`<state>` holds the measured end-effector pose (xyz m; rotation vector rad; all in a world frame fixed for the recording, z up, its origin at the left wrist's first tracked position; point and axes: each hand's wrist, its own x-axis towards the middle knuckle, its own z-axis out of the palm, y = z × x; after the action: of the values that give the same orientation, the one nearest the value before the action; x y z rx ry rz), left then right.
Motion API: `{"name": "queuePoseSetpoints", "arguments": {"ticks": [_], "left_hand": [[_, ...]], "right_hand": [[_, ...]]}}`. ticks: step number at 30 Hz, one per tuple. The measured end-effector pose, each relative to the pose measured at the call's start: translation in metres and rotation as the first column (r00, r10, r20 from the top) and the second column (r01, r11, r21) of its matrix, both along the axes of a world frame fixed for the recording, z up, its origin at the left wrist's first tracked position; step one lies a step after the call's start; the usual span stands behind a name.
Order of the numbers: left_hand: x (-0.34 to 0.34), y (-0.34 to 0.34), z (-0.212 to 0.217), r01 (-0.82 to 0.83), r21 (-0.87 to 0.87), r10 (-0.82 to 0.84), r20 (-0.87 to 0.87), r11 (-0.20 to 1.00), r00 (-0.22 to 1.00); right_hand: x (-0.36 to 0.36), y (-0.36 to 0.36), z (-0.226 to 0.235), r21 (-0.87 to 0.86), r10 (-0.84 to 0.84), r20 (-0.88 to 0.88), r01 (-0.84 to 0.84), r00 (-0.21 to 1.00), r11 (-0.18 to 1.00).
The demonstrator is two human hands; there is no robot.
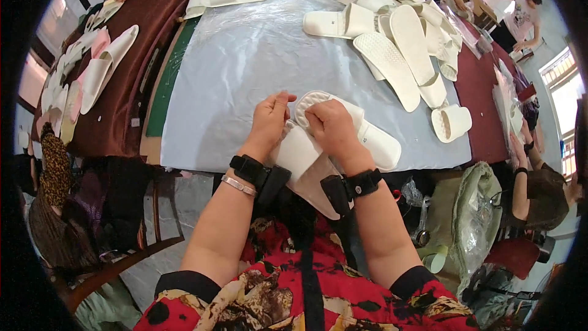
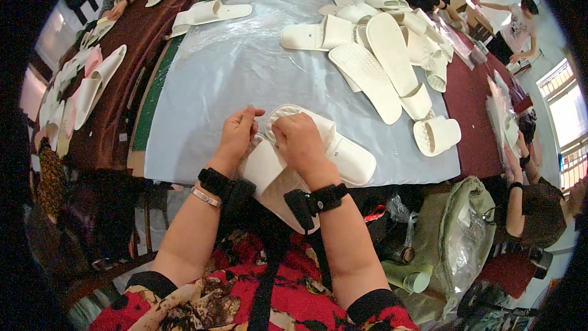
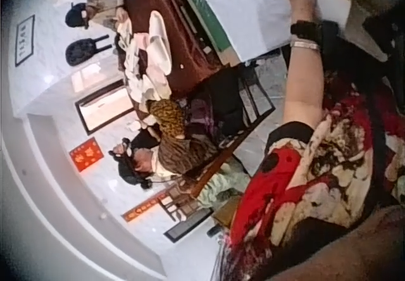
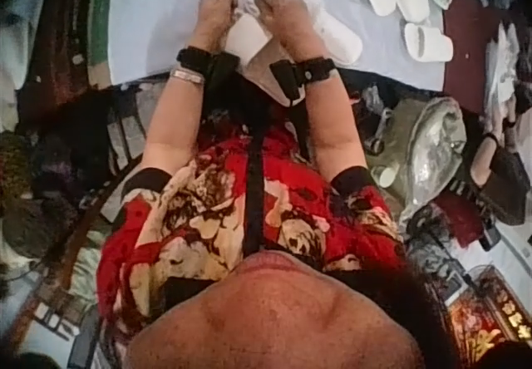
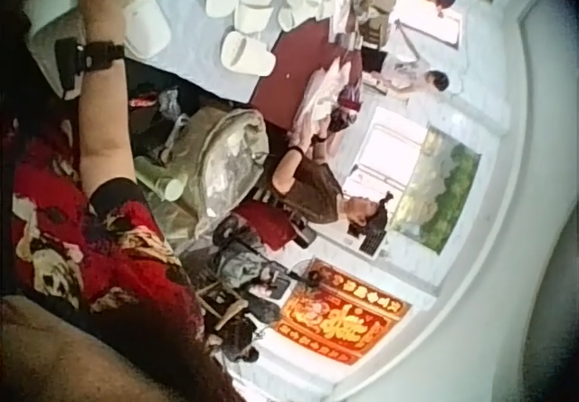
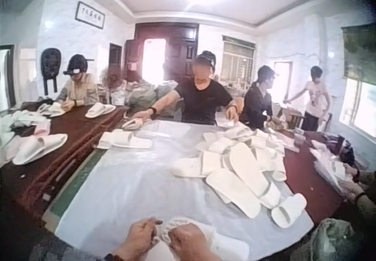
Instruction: Assembling, inspecting, and trimming white slippers at a shared workstation in a factory setting.
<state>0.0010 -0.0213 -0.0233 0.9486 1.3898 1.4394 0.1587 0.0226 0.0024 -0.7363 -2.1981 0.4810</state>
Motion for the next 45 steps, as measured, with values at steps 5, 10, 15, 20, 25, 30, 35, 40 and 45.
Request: {"name": "queuePoseSetpoints", "arguments": {"ticks": [5, 10, 15, 20, 25, 30, 35, 40, 45], "left_hand": [[-0.001, 0.001, 0.015, 0.179, -0.049, -0.176, 0.069, 0.983, 0.982], [-0.013, 0.009, 0.022, 0.396, -0.122, -0.413, -0.195, 0.910, 0.890], [-0.021, 0.034, 0.023, 0.580, -0.139, -0.596, -0.135, 0.802, 0.791], [-0.032, 0.063, 0.018, 0.597, -0.239, -0.635, -0.131, 0.766, 0.761], [-0.045, 0.061, 0.007, 0.604, -0.055, -0.564, 0.300, 0.795, 0.769], [-0.054, 0.058, 0.011, 0.643, -0.056, -0.605, 0.282, 0.764, 0.744], [-0.068, 0.057, 0.018, 0.580, -0.192, -0.581, 0.057, 0.792, 0.812], [-0.077, 0.053, 0.028, 0.586, -0.239, -0.632, -0.265, 0.775, 0.728], [-0.081, 0.049, 0.030, 0.596, -0.273, -0.653, -0.235, 0.755, 0.720]], "right_hand": [[0.001, -0.001, 0.003, 0.002, 0.002, -0.035, -0.002, 0.999, 1.000], [-0.003, 0.003, -0.004, 0.072, 0.074, -0.032, -0.071, 0.997, 0.995], [0.003, 0.005, 0.012, 0.069, -0.020, -0.041, 0.022, 0.999, 0.997], [-0.004, 0.020, 0.001, 0.088, -0.145, 0.178, 0.131, 0.973, 0.987], [-0.007, 0.025, -0.003, 0.090, -0.185, 0.252, 0.167, 0.950, 0.982], [-0.010, 0.023, -0.002, 0.112, -0.159, 0.149, 0.143, 0.976, 0.983], [-0.013, 0.023, -0.002, 0.098, -0.158, 0.079, 0.150, 0.984, 0.984], [-0.012, 0.029, -0.005, 0.104, -0.159, 0.057, 0.153, 0.986, 0.983], [-0.014, 0.027, -0.005, 0.118, -0.168, 0.055, 0.160, 0.984, 0.980]]}}
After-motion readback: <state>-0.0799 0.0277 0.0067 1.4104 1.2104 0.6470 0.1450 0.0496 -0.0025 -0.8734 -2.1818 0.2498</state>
